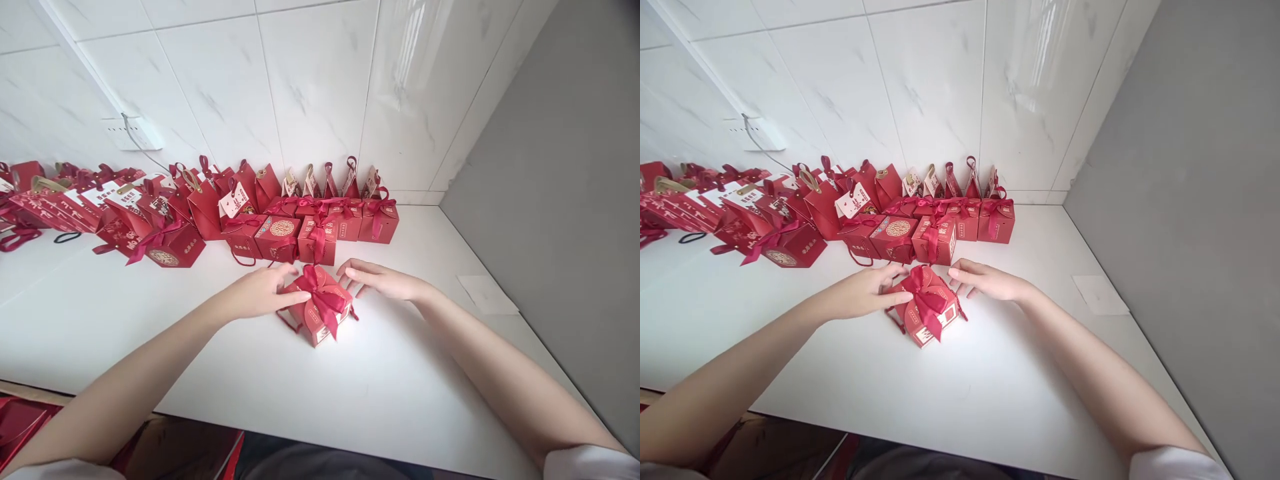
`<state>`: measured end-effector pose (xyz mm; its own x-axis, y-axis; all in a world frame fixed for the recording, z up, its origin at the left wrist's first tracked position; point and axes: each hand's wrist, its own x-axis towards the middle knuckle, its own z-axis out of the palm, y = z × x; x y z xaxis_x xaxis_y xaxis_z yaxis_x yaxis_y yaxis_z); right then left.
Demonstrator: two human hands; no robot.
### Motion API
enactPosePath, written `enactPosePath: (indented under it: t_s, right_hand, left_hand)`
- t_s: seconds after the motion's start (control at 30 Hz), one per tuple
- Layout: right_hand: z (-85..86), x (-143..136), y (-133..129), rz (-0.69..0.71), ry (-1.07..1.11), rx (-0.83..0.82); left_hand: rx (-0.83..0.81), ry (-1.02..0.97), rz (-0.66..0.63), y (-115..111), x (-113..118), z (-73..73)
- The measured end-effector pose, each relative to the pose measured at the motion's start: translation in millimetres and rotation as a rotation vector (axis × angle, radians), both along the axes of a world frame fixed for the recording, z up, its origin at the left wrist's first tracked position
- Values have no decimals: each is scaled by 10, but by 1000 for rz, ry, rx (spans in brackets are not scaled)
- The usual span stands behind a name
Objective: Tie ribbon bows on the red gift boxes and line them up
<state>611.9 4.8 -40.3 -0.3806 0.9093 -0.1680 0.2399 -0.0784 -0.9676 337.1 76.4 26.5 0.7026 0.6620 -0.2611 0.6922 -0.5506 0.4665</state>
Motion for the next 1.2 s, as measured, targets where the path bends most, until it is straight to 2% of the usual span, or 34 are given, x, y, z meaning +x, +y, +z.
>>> enactPosePath:
  t_s: [0.07, 0.13, 0.2, 0.27, 0.33, 0.4, 0.53, 0.63, 0.77, 0.83, 1.03, 1.2]
  right_hand:
    - [169, 34, -82, 113, -89, 70]
    - [292, 57, -157, 159, -168, 123]
    - [360, 63, -210, 115, -252, 173]
    - [388, 58, -241, 7, -335, 223]
    - [400, 46, -258, -83, -409, 257]
    - [411, 32, -270, -75, -450, 224]
    - [436, -23, -287, 106, -344, 9]
    - [423, -92, -282, 155, -220, -40]
    - [361, -175, -267, 106, -101, 58]
    - [335, -201, -264, 76, -57, 97]
    - [347, -228, -255, 124, 68, -10]
    - [292, -261, -239, 56, 64, 3]
  left_hand:
    - [8, 43, 31, -113, -64, 14]
    - [67, 99, 63, -187, -114, 46]
    - [152, 92, 123, -212, -139, 59]
    - [178, -30, 148, -195, -139, 27]
    - [122, -204, 122, -155, -121, -51]
    - [18, -326, 77, -118, -95, -148]
    - [-166, -375, 71, -98, -63, -285]
    - [-174, -392, 96, -135, -72, -305]
    - [9, -486, -61, -245, -81, -280]
    - [32, -490, -106, -313, -65, -276]
    - [-44, -481, -14, -441, 34, -340]
    - [-99, -503, 60, -465, 85, -401]
